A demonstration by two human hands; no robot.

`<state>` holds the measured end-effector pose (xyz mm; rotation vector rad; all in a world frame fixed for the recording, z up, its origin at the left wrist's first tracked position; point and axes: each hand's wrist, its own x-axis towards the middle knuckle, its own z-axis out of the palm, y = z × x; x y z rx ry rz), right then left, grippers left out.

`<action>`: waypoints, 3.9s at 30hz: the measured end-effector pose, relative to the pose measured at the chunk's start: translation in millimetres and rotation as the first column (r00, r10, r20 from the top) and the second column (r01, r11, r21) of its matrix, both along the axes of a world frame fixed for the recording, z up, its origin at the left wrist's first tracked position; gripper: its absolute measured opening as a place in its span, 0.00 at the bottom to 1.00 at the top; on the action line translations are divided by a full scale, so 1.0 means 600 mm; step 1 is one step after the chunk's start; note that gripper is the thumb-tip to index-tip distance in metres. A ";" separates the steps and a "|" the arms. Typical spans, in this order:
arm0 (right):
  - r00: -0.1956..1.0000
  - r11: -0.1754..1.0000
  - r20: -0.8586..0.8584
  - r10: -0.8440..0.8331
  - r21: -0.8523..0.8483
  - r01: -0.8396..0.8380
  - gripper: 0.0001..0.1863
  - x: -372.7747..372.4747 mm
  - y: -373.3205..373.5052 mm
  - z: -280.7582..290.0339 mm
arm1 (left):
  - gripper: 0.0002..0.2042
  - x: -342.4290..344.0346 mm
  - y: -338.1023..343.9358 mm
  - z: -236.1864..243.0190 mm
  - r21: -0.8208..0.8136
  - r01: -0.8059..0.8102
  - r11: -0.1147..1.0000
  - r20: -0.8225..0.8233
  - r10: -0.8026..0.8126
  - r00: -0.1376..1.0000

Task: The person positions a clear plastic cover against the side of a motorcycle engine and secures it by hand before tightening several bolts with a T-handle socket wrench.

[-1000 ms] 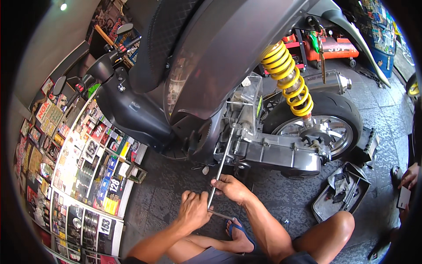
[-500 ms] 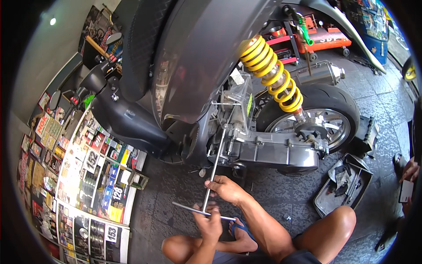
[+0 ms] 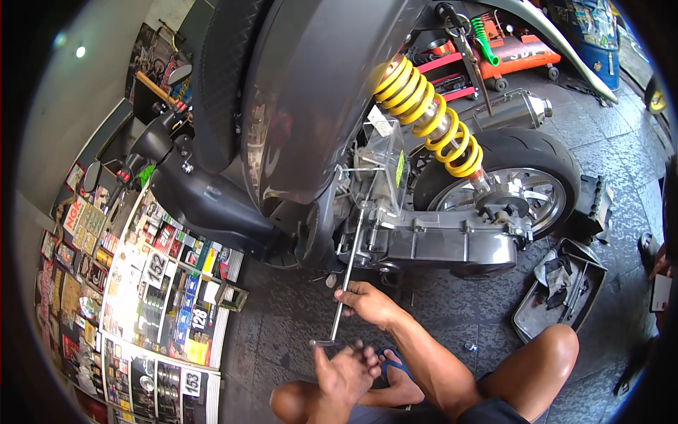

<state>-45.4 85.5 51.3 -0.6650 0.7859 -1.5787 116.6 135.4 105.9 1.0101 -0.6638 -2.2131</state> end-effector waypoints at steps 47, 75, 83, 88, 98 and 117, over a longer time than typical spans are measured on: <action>0.999 0.992 0.035 -0.011 -0.123 0.015 0.17 0.006 -0.036 -0.023 | 0.22 -0.011 -0.073 -0.041 -0.493 0.232 0.839 0.401 -0.018 0.916; 0.988 0.992 -0.116 0.103 -0.061 -0.111 0.18 0.001 0.009 0.002 | 0.20 0.025 -0.087 -0.094 -0.916 0.283 0.286 0.370 0.320 0.873; 0.981 0.995 -0.176 0.086 -0.033 -0.093 0.17 0.003 0.010 -0.010 | 0.20 0.049 -0.074 -0.064 -0.727 0.640 -0.247 0.412 0.589 0.695; 0.992 0.997 -0.112 0.064 -0.034 -0.069 0.18 0.012 0.003 -0.006 | 0.30 0.082 -0.005 -0.081 -0.352 0.044 0.935 0.020 -0.039 0.999; 0.994 0.999 -0.105 0.033 0.034 -0.030 0.18 0.007 0.009 0.001 | 0.17 0.016 -0.096 -0.113 -0.852 0.448 -0.271 0.257 0.528 0.809; 0.989 0.987 -0.018 0.148 -0.063 -0.149 0.16 0.021 0.013 -0.007 | 0.11 0.009 -0.063 -0.049 -0.849 0.440 0.292 0.528 0.485 0.697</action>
